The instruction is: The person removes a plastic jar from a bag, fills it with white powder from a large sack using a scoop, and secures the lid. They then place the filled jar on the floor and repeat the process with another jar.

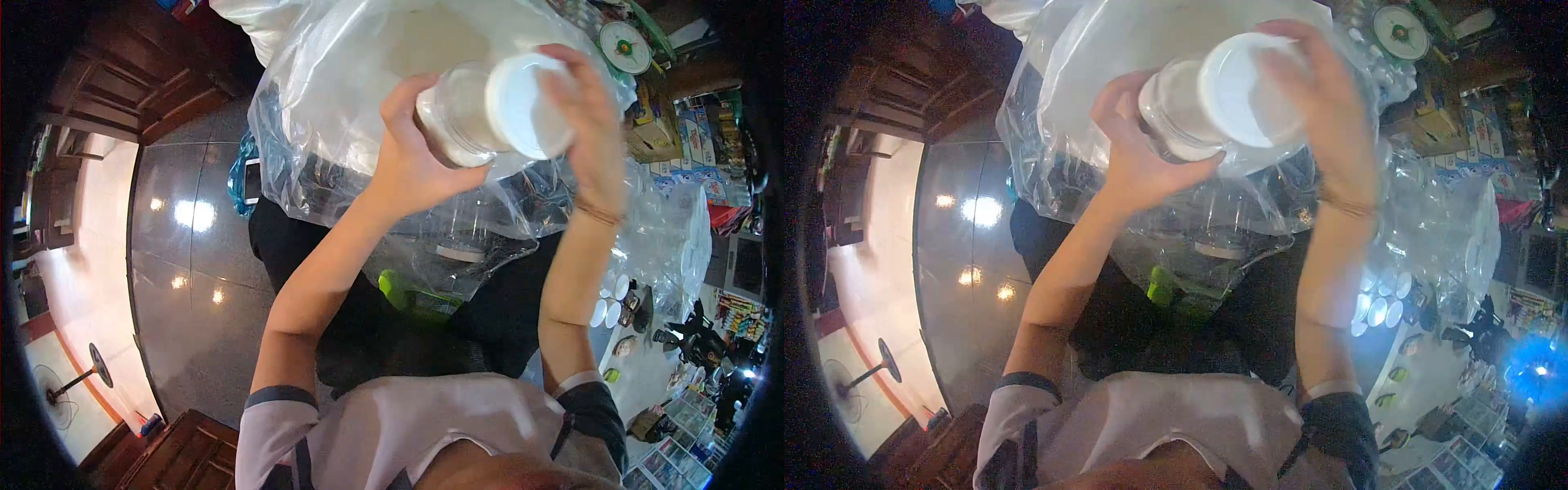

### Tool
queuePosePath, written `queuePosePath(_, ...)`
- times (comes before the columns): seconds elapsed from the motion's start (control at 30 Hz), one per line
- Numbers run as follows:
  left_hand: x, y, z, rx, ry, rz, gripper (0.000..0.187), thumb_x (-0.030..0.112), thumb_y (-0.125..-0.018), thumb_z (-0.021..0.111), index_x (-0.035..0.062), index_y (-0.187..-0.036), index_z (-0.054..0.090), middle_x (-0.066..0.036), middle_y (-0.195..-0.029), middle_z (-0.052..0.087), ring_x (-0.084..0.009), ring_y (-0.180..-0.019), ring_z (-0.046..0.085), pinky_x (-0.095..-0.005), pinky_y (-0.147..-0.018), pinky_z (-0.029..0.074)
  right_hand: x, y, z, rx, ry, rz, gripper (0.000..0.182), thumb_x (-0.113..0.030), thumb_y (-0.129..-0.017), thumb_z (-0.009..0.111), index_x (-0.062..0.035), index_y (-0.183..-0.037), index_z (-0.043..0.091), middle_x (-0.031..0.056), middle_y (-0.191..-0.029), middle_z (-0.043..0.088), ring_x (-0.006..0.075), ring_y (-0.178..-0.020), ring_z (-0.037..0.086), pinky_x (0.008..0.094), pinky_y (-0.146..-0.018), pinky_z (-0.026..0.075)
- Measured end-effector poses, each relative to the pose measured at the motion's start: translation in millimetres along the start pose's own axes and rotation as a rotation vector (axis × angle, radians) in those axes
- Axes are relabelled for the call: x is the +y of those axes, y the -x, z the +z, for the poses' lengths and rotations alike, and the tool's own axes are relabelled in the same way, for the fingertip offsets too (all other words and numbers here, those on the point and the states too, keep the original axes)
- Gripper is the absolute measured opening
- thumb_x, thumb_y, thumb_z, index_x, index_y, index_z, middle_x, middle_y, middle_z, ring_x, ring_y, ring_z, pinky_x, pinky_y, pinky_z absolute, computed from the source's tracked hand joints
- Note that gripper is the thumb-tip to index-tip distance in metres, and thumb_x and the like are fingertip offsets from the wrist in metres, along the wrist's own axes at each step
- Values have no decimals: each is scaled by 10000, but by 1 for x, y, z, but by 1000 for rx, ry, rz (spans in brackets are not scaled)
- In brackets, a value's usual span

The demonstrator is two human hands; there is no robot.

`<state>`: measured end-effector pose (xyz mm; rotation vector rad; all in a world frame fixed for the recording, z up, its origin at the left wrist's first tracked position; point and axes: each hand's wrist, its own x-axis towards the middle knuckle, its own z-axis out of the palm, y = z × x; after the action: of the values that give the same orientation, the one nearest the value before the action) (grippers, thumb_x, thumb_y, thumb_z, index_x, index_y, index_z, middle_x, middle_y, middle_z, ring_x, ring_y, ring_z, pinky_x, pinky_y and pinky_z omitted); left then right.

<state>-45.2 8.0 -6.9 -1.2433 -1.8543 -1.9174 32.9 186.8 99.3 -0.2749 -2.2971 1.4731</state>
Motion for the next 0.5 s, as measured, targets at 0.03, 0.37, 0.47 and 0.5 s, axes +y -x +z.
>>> queuePosePath(0.03, 1, -1, -1, -23, 1, 2, 1102, 173, -562, 908, 34, -1352, 152, -212, -1290, 357, -314, -1206, 472, -447, -1039, 419, 15, -4, 21, 19, -170, 20, 361, -239, -918, 643, -44, -1215, 581, 80, -1215, 580, 189, -1076, 569, 318, -934, 452)
queuePosePath(0.37, 15, -13, -16, -66, -34, -26, 1236, 159, -526, 908, 55, -1456, 101, -238, -1363, 374, -349, -1222, 500, -441, -1013, 434, -1, 1, 51, -132, 157, -476, 464, -288, -848, 706, -52, -1236, 608, 110, -1281, 586, 266, -1263, 489, 385, -1065, 372)
queuePosePath(0.47, 25, -16, -25, -111, 89, -165, 1306, 157, -508, 915, 99, -1489, 55, -239, -1354, 423, -352, -1205, 521, -435, -1011, 438, -14, 3, 52, -203, 356, -531, 512, -265, -824, 693, -37, -1272, 600, 84, -1312, 579, 277, -1277, 481, 396, -1074, 362)
queuePosePath(0.5, 29, -17, -29, -137, 138, -228, 1325, 157, -502, 917, 115, -1497, 43, -238, -1347, 443, -350, -1197, 528, -432, -1011, 439, -14, 0, 50, -267, 278, -513, 553, -292, -801, 696, -31, -1278, 599, 104, -1308, 576, 284, -1276, 482, 397, -1073, 361)
